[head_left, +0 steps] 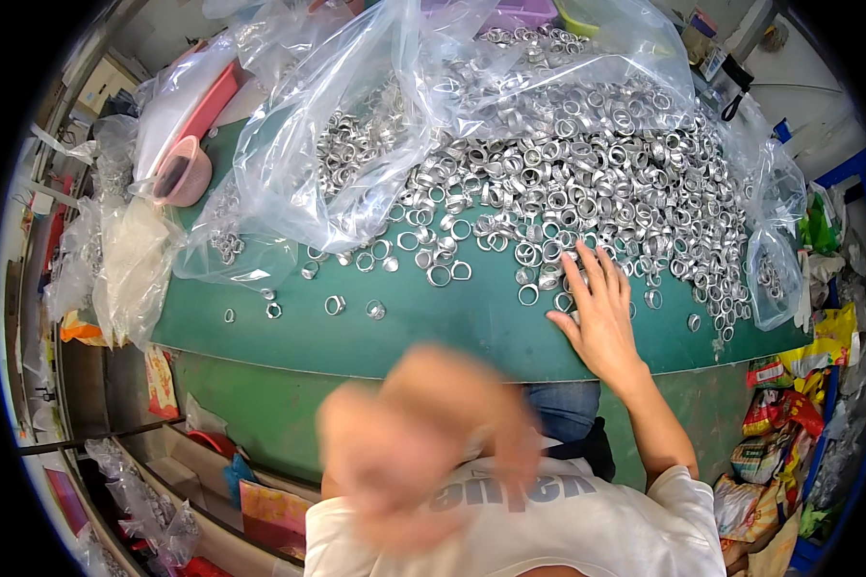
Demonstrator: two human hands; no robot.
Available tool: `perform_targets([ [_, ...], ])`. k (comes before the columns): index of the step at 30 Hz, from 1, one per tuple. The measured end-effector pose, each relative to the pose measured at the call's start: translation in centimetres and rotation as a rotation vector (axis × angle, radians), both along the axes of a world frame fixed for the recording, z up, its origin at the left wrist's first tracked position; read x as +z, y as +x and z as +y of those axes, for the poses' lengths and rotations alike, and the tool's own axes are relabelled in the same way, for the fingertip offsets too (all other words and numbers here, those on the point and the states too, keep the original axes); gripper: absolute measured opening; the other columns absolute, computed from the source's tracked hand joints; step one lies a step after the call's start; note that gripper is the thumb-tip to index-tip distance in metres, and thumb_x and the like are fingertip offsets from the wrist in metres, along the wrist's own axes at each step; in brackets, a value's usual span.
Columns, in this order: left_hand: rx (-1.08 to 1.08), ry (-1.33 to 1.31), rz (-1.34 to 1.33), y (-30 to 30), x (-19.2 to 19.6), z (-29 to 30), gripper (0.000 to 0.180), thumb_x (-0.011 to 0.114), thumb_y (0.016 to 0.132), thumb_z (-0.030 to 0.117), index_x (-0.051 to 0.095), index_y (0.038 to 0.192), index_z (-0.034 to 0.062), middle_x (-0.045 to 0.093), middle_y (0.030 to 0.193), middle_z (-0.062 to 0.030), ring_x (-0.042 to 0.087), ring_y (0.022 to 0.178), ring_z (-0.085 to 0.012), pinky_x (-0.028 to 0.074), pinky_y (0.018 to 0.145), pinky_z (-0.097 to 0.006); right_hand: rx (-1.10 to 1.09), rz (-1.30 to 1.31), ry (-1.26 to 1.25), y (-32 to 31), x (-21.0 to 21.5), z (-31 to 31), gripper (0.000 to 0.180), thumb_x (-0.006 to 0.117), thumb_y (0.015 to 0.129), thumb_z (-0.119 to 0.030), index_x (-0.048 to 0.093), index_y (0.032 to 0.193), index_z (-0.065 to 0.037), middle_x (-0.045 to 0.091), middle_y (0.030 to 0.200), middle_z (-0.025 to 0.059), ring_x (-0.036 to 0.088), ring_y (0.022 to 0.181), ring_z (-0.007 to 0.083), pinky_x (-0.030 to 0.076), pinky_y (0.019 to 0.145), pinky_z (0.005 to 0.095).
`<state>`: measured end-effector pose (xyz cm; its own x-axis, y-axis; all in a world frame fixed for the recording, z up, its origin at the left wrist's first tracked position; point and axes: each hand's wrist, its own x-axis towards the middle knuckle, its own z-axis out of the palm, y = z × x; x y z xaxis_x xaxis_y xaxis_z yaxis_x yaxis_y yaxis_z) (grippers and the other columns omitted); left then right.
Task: The person is sorting and picking up small metal rings from a large pile on a green table by hand.
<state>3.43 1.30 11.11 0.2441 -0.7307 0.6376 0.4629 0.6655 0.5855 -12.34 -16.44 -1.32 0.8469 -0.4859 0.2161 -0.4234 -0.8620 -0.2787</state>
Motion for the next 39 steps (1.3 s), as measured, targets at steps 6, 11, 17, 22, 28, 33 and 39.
perform_targets([
  [6, 0.739, 0.742, -1.048, -0.2, -11.6, -6.1, 0.043, 0.061, 0.078, -0.009, 0.058, 0.118, 0.0065, 0.052, 0.12, -0.0132, 0.053, 0.105, -0.0296, 0.046, 0.085, -0.035, 0.024, -0.011, -0.046, -2.1, -0.1, -2.0, 0.057, 0.073, 0.078, -0.023, 0.052, 0.131, -0.012, 0.04, 0.143, 0.0107, 0.037, 0.131, 0.0341, 0.03, 0.104, 0.05],
  [11, 0.848, 0.771, -1.388, -0.4, -13.7, -7.5, 0.027, 0.063, 0.078, -0.002, 0.063, 0.105, 0.0047, 0.052, 0.118, -0.011, 0.051, 0.102, -0.03, 0.042, 0.086, -0.039, -0.121, -0.281, 0.125, -2.0, 0.7, -3.7, 0.037, 0.069, 0.077, -0.005, 0.064, 0.113, -0.009, 0.051, 0.13, 0.0115, 0.045, 0.123, 0.0333, 0.035, 0.101, 0.0445],
  [17, 0.825, 0.795, -1.349, -0.1, -13.5, -7.1, 0.02, 0.066, 0.078, 0.001, 0.061, 0.097, 0.0041, 0.057, 0.105, -0.0102, 0.054, 0.094, -0.0291, 0.042, 0.079, -0.038, 0.116, -0.211, -0.113, 3.1, 0.9, -4.1, 0.02, 0.067, 0.076, -0.002, 0.067, 0.096, -0.008, 0.056, 0.121, 0.0097, 0.047, 0.121, 0.0315, 0.035, 0.1, 0.045],
  [22, 0.889, 0.87, -1.191, -0.2, -11.7, -4.8, 0.03, 0.064, 0.08, 0.001, 0.058, 0.109, 0.0042, 0.057, 0.101, -0.0122, 0.055, 0.092, -0.0315, 0.043, 0.08, -0.038, 0.039, -0.368, 0.186, 0.4, 1.6, -3.1, 0.011, 0.069, 0.075, -0.003, 0.064, 0.084, -0.005, 0.061, 0.107, 0.0077, 0.054, 0.104, 0.0294, 0.037, 0.089, 0.0435],
  [28, 0.755, 0.869, -1.135, -3.8, -13.0, -3.7, 0.038, 0.064, 0.081, 0.002, 0.056, 0.118, 0.0031, 0.052, 0.114, -0.0155, 0.055, 0.094, -0.0322, 0.044, 0.083, -0.039, 0.266, -0.189, 0.2, -0.8, 1.2, 1.5, 0.015, 0.072, 0.073, -0.006, 0.065, 0.086, -0.003, 0.061, 0.099, 0.007, 0.055, 0.096, 0.0274, 0.039, 0.084, 0.0416],
  [33, 0.704, 0.799, -1.233, -5.9, -12.9, -4.0, 0.04, 0.068, 0.079, 0.006, 0.057, 0.117, 0.0049, 0.051, 0.114, -0.0134, 0.051, 0.096, -0.0301, 0.044, 0.083, -0.039, 0.034, -0.312, 0.147, 0.6, 1.8, -1.8, 0.015, 0.07, 0.074, -0.003, 0.066, 0.089, -0.005, 0.061, 0.103, 0.0072, 0.055, 0.096, 0.0293, 0.04, 0.088, 0.0403],
  [39, 0.702, 0.762, -1.207, -5.1, -14.6, -3.3, 0.044, 0.068, 0.077, 0.003, 0.057, 0.119, 0.0067, 0.052, 0.113, -0.0141, 0.051, 0.097, -0.032, 0.045, 0.081, -0.039, 0.054, -0.272, 0.003, 0.1, 2.2, -1.8, 0.013, 0.069, 0.075, -0.003, 0.061, 0.086, -0.004, 0.058, 0.105, 0.0074, 0.053, 0.096, 0.0293, 0.038, 0.087, 0.0424],
])
